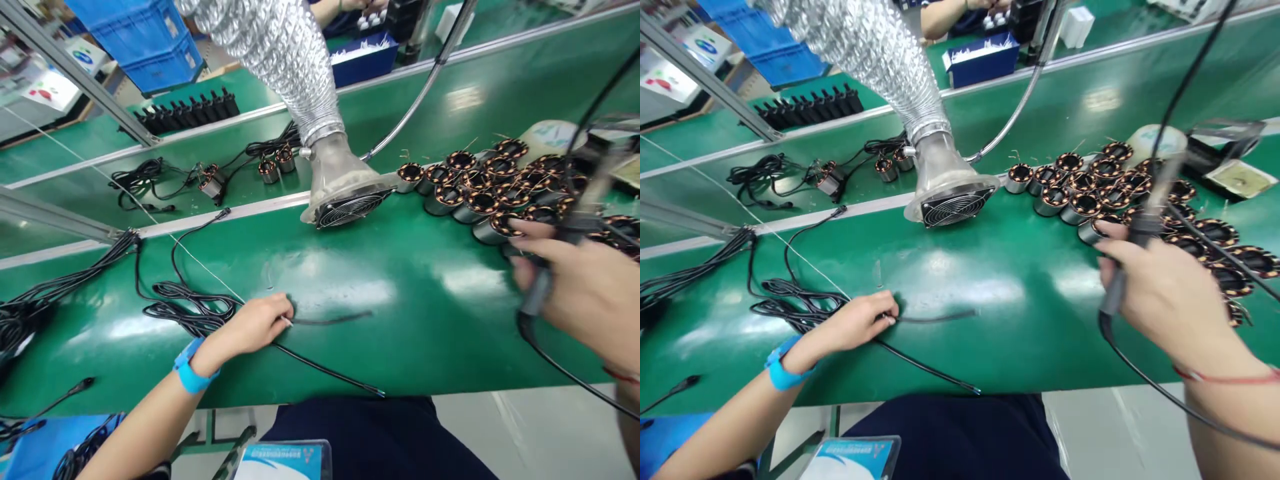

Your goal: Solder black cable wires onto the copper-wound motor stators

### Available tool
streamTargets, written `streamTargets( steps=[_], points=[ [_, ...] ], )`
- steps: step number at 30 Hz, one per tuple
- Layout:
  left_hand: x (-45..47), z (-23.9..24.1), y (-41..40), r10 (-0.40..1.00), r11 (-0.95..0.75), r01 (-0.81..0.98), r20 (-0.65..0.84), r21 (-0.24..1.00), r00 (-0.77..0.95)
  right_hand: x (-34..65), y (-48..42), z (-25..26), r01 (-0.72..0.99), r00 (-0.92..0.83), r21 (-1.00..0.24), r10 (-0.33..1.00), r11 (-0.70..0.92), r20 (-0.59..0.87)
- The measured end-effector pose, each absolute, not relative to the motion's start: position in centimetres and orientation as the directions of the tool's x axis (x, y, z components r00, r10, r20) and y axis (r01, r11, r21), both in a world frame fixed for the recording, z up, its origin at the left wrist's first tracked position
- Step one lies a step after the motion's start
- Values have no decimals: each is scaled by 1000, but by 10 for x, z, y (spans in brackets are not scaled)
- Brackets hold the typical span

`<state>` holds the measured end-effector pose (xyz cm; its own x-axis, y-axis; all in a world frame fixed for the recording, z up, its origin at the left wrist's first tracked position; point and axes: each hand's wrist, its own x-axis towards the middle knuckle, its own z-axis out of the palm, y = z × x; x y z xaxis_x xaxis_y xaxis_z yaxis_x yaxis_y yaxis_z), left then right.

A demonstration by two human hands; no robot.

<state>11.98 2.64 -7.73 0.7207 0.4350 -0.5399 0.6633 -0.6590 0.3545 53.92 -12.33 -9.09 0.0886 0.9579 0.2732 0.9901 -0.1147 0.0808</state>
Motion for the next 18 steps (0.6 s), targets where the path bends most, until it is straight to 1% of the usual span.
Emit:
streamTargets(
  steps=[1,2,6,9,12,13,15,18],
  points=[
    [116,-75,17,407,-664,648,-547,373,732,539,-106,-95,992,1,119,970,-31,243],
    [112,-74,7,386,-678,634,-553,373,738,538,-89,-99,992,-13,129,973,-17,230],
    [107,-77,-21,350,-771,573,-568,277,745,531,-38,-108,989,-1,147,973,-34,230],
    [112,-83,-24,324,-805,537,-573,250,753,529,-17,-111,987,36,139,964,-75,262],
    [127,-87,-19,340,-808,539,-561,236,755,528,-11,-115,990,48,108,949,-86,311],
    [133,-88,-17,350,-806,543,-549,236,759,526,-12,-116,994,29,92,945,-62,325],
    [147,-89,-15,353,-799,540,-521,265,777,517,-20,-119,998,-54,49,939,39,339],
    [166,-89,-14,330,-756,535,-486,378,809,495,-41,-122,969,-219,-31,908,246,357]
  ],
)
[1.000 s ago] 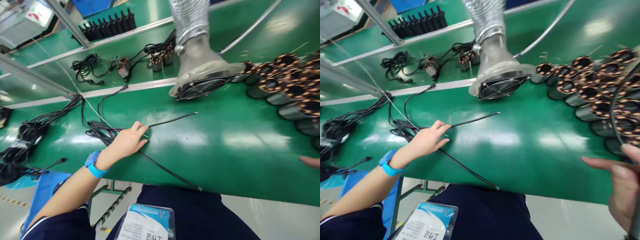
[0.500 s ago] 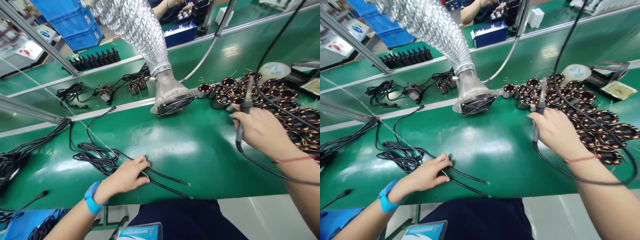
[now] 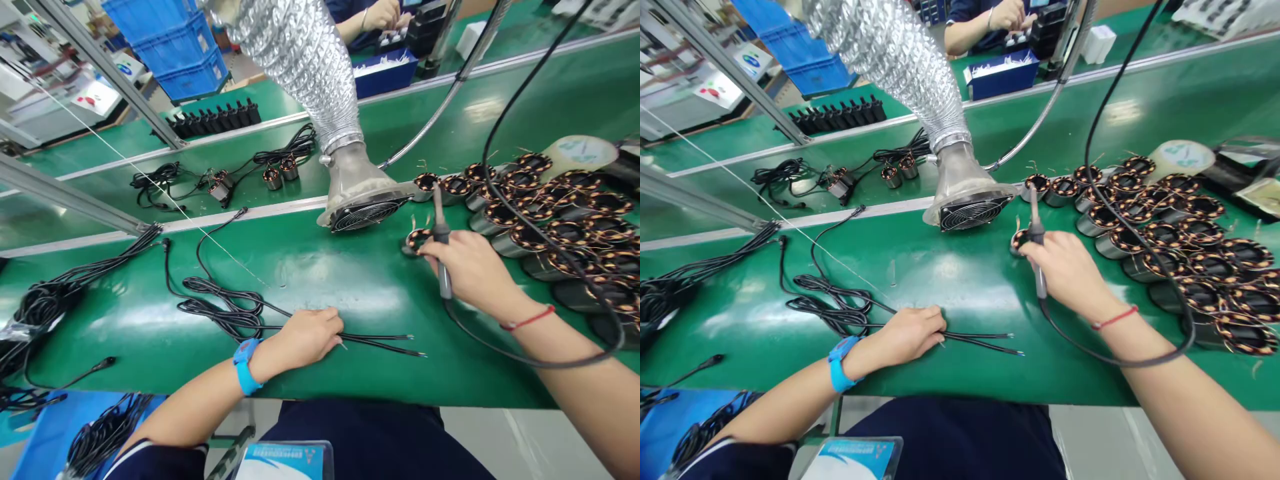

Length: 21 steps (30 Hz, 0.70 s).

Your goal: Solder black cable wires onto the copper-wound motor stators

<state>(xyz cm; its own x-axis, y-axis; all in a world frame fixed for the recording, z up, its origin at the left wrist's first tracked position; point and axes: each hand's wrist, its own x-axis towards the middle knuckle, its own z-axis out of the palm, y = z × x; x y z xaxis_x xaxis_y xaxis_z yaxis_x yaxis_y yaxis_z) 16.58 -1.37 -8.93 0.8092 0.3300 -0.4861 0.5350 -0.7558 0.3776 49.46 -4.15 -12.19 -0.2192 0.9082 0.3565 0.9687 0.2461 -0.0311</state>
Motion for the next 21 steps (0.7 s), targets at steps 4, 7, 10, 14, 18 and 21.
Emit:
streamTargets(
  steps=[4,7,10,14,18,21],
  points=[
    [179,-90,0,462,-474,594,-390,650,796,464,-72,-120,917,-280,-137,849,375,449],
    [185,-88,20,643,-16,564,-424,825,637,442,-86,-116,886,-253,-244,851,395,461],
    [192,-86,36,672,306,458,-530,835,518,418,-92,-115,847,-216,-362,873,390,437],
    [208,-94,41,618,294,441,-520,848,589,392,-94,-123,825,-70,-491,912,280,404],
    [221,-113,42,628,132,507,-468,851,622,387,-91,-133,795,15,-561,918,230,397],
    [222,-118,45,657,12,540,-413,842,630,392,-89,-138,753,12,-611,923,245,386]
  ],
)
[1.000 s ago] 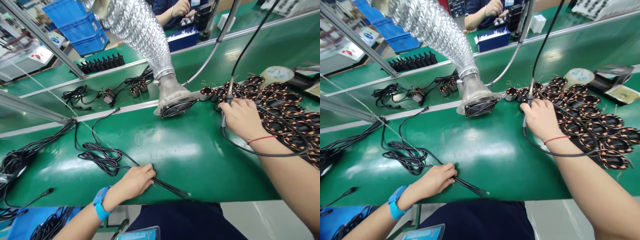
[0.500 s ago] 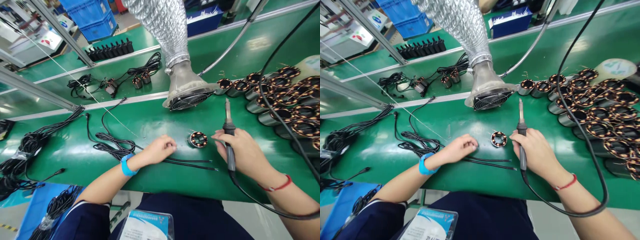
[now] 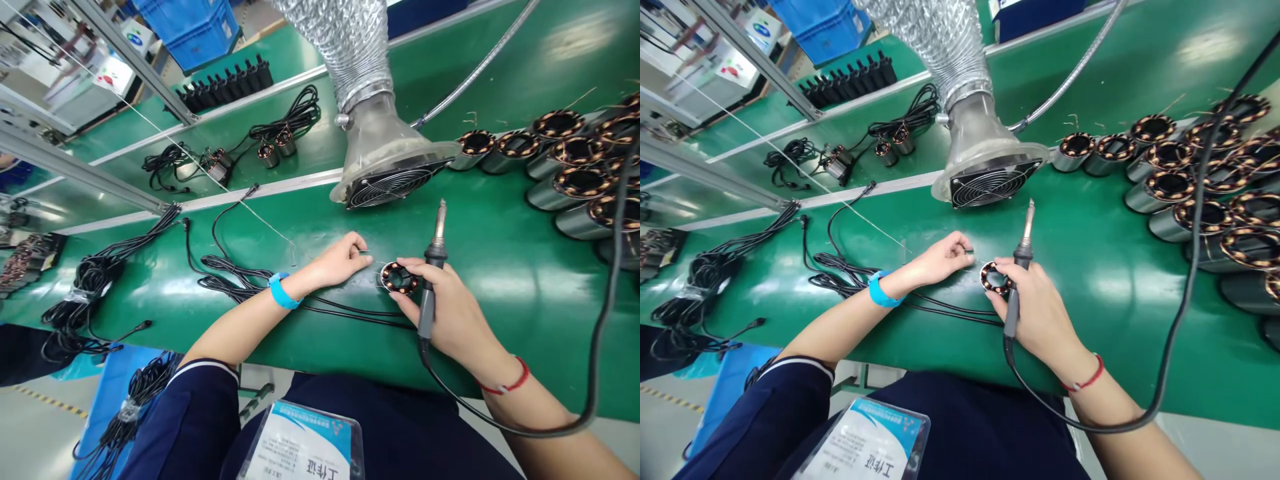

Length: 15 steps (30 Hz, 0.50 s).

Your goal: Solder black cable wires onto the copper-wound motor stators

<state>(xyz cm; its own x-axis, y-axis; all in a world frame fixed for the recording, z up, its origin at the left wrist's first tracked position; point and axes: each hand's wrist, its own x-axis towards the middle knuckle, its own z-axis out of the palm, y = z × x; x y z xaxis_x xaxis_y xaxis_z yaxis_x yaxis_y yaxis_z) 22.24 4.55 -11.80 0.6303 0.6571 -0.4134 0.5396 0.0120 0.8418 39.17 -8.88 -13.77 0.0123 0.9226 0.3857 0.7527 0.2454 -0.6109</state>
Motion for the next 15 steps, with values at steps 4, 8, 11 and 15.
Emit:
streamTargets(
  steps=[4,8,11,15],
  points=[
    [218,-107,52,491,-39,537,-451,843,745,395,-89,-142,729,20,-637,922,251,386],
    [214,-94,55,419,135,481,-490,866,765,394,-91,-144,722,63,-657,926,215,373],
    [214,-89,53,426,238,429,-491,871,760,395,-91,-144,716,55,-670,940,198,337],
    [220,-83,50,472,291,394,-489,872,734,396,-91,-145,711,35,-669,939,217,342]
  ],
)
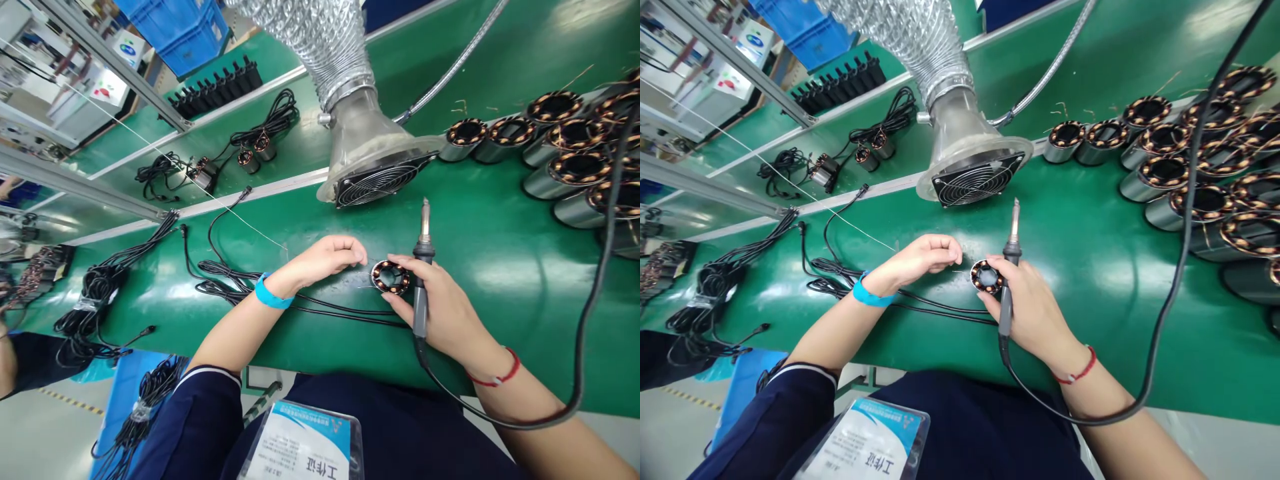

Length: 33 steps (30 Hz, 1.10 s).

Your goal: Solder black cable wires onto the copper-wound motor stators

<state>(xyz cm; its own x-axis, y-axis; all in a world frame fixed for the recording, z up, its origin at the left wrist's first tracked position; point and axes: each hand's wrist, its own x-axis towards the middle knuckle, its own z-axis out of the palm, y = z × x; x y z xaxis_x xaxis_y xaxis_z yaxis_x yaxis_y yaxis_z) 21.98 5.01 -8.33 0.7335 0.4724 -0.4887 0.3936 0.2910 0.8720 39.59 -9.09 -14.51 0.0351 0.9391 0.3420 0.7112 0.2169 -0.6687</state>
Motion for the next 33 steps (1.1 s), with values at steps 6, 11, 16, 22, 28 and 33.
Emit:
streamTargets(
  steps=[6,11,16,22,28,33],
  points=[
    [223,-76,52,524,131,487,-477,864,705,397,-91,-146,716,15,-656,934,238,356],
    [219,-81,54,548,153,527,-516,836,659,397,-92,-146,717,26,-661,939,223,344],
    [220,-84,54,485,245,483,-538,841,689,396,-92,-145,723,25,-655,938,222,346],
    [229,-91,47,392,507,306,-532,806,751,399,-92,-142,750,-38,-600,925,277,379],
    [216,-85,34,376,448,431,-602,783,704,403,-92,-140,757,-30,-597,927,265,373],
    [218,-96,25,420,445,367,-552,817,720,405,-92,-142,758,-38,-598,933,260,357]
  ],
)
